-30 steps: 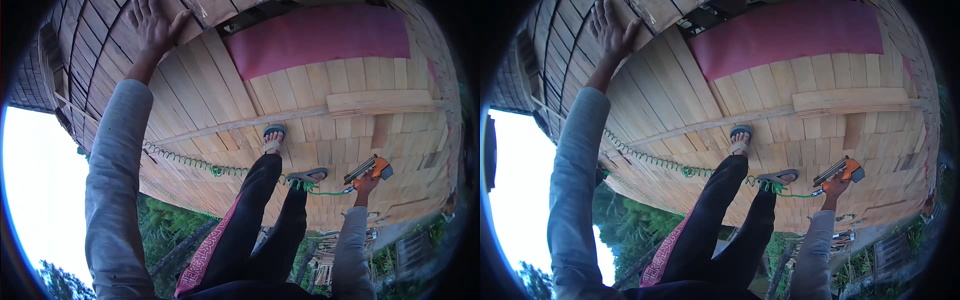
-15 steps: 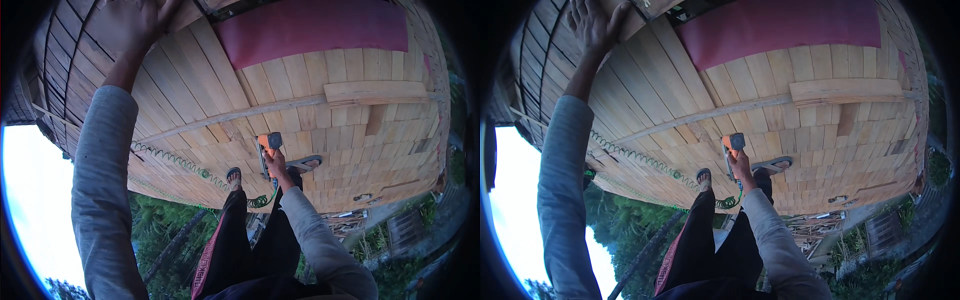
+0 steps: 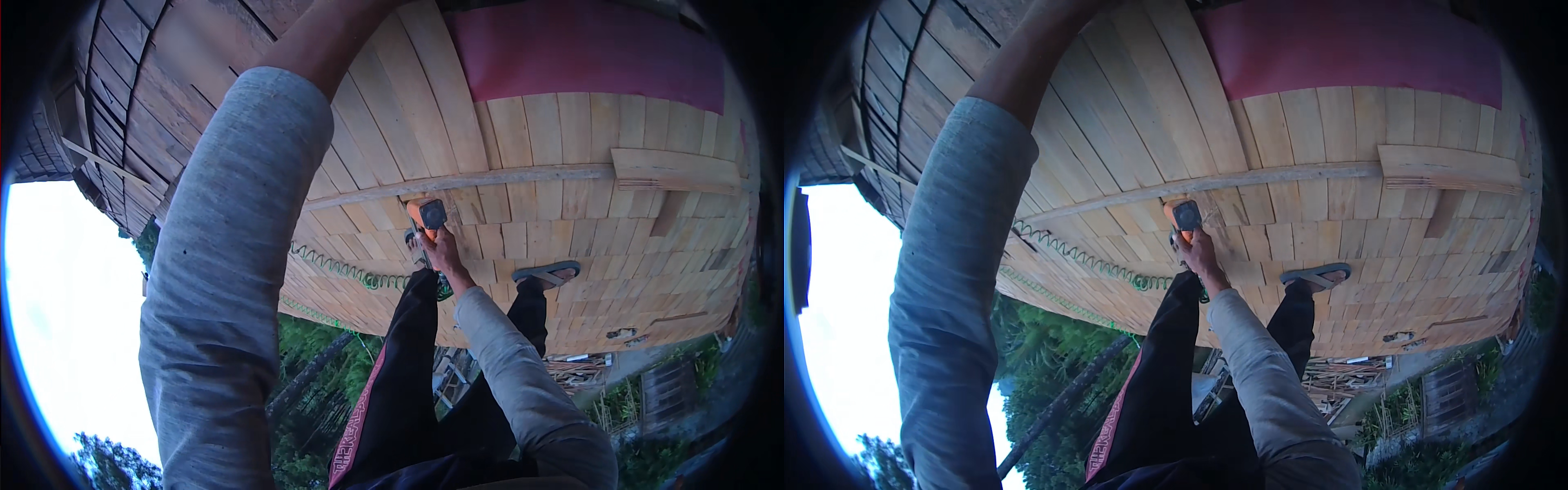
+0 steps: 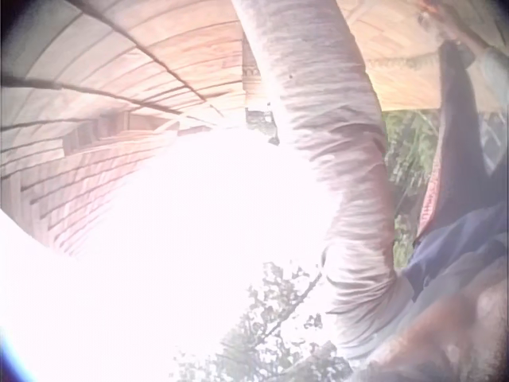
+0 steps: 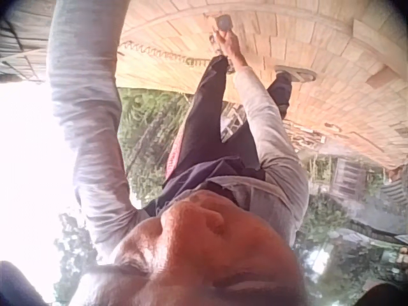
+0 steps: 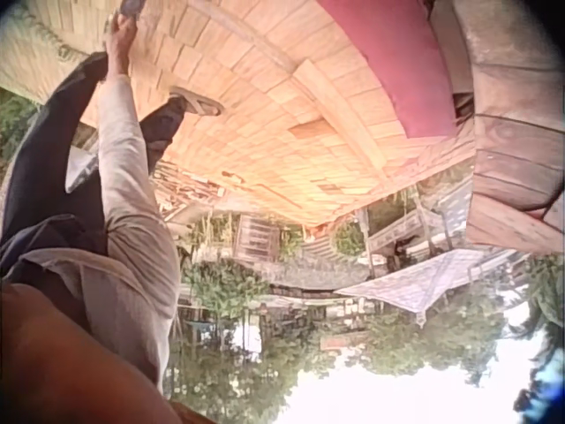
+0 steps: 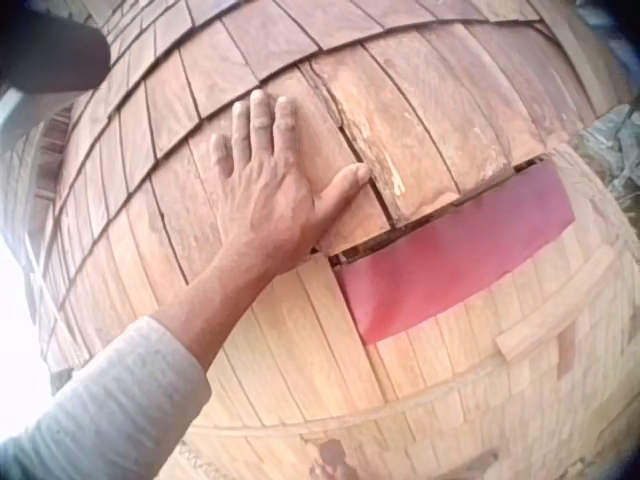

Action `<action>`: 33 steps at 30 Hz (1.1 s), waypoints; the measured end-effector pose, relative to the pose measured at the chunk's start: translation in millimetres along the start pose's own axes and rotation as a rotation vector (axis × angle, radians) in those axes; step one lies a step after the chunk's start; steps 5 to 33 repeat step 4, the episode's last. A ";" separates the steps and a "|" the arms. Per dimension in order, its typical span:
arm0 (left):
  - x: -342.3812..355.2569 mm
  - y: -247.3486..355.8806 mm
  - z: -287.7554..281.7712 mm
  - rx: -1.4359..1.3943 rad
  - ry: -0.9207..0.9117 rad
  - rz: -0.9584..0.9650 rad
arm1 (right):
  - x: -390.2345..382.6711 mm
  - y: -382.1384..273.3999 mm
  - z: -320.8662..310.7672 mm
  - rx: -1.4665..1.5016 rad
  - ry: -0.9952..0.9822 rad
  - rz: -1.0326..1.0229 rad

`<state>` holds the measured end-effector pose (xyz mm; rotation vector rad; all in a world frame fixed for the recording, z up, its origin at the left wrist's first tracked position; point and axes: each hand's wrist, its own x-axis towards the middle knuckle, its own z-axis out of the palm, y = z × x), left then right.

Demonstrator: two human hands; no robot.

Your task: The person installs wooden tiles on a curved roof by positioning individual shingles and securing them with a pneumatic nail gun. They move across the roof surface, picking up shingles from a stack, aligning them with the existing rows, and firing the nailer into the overlapping wood.

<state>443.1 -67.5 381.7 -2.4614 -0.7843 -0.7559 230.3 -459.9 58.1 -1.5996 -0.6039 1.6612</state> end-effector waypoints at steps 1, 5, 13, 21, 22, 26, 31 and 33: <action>-0.6 -4.9 -0.9 -0.040 0.016 -0.014 | 8.6 -8.4 7.5 -0.016 -0.028 0.000; -1.1 -61.6 -30.8 -0.050 0.097 -0.040 | 11.5 -29.8 39.0 -0.013 -0.111 -0.017; -1.1 -61.6 -30.8 -0.050 0.097 -0.040 | 11.5 -29.8 39.0 -0.013 -0.111 -0.017; -1.1 -61.6 -30.8 -0.050 0.097 -0.040 | 11.5 -29.8 39.0 -0.013 -0.111 -0.017; -1.1 -61.6 -30.8 -0.050 0.097 -0.040 | 11.5 -29.8 39.0 -0.013 -0.111 -0.017; -1.1 -61.6 -30.8 -0.050 0.097 -0.040 | 11.5 -29.8 39.0 -0.013 -0.111 -0.017; -1.1 -61.6 -30.8 -0.050 0.097 -0.040 | 11.5 -29.8 39.0 -0.013 -0.111 -0.017; -1.1 -61.6 -30.8 -0.050 0.097 -0.040 | 11.5 -29.8 39.0 -0.013 -0.111 -0.017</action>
